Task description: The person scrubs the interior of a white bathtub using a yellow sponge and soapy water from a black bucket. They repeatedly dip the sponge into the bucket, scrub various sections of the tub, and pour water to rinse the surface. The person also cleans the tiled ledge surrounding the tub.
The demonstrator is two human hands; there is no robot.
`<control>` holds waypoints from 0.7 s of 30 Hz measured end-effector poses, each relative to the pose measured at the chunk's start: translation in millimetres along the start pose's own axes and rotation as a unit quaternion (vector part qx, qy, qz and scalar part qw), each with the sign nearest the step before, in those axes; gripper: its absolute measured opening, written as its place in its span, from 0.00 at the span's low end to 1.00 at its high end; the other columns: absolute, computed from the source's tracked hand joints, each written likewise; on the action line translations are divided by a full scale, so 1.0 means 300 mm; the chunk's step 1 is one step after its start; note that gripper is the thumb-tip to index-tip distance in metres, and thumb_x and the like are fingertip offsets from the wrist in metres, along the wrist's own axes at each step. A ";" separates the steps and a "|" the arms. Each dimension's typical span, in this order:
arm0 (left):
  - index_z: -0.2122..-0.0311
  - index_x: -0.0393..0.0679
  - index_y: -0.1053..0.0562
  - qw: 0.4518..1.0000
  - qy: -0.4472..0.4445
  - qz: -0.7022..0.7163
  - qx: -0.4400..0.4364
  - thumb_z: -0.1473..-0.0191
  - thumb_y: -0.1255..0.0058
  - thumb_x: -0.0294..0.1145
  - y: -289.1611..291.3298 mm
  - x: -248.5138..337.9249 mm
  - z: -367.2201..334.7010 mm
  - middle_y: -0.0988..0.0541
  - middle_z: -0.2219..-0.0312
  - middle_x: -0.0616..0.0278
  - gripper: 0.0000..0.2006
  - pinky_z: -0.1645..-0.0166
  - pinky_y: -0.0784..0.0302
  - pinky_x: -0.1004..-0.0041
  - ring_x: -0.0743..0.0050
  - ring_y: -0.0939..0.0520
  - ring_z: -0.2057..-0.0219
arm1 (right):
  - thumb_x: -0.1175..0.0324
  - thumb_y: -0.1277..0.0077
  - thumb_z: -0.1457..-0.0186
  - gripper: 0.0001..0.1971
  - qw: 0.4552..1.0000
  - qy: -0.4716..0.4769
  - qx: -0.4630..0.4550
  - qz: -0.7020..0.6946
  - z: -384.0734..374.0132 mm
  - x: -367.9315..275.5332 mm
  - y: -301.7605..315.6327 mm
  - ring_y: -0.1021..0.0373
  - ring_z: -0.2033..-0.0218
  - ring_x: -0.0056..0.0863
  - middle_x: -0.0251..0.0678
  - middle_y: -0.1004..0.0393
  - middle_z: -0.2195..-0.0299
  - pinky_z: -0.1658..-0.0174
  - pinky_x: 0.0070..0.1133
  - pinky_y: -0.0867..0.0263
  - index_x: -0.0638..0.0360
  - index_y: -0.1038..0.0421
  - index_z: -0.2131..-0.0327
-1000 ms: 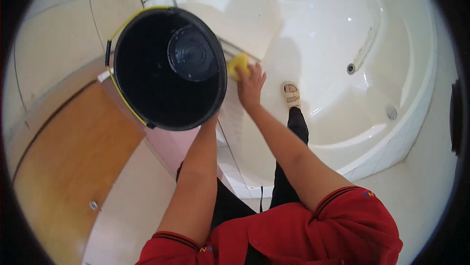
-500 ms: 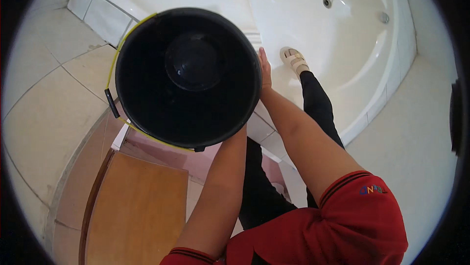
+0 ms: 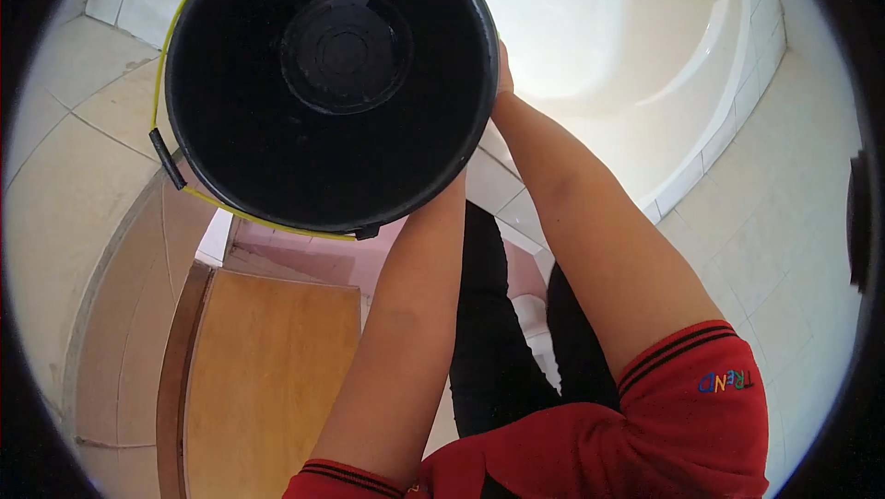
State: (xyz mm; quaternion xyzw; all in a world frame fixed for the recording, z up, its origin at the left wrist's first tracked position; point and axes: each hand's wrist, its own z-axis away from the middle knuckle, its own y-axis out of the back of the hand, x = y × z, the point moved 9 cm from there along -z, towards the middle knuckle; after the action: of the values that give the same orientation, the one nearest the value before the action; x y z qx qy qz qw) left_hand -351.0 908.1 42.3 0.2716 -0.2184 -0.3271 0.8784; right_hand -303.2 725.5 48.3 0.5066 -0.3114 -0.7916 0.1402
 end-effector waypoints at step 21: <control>0.36 0.59 0.46 0.874 -0.406 -0.180 0.196 0.58 0.46 0.66 -0.039 0.035 0.166 0.58 0.33 0.51 0.46 0.41 0.74 0.27 0.43 0.60 0.32 | 0.70 0.51 0.48 0.17 0.977 -0.148 0.142 -0.056 0.488 0.315 0.160 0.33 0.56 0.45 0.43 0.29 0.57 0.52 0.30 0.36 0.51 0.30 0.52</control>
State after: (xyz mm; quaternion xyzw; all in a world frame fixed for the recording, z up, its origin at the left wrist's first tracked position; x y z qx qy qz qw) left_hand -377.1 876.5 74.9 0.3157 -0.5629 -0.5114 0.5673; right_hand -480.1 689.3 54.1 0.4152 -0.4087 -0.8124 -0.0254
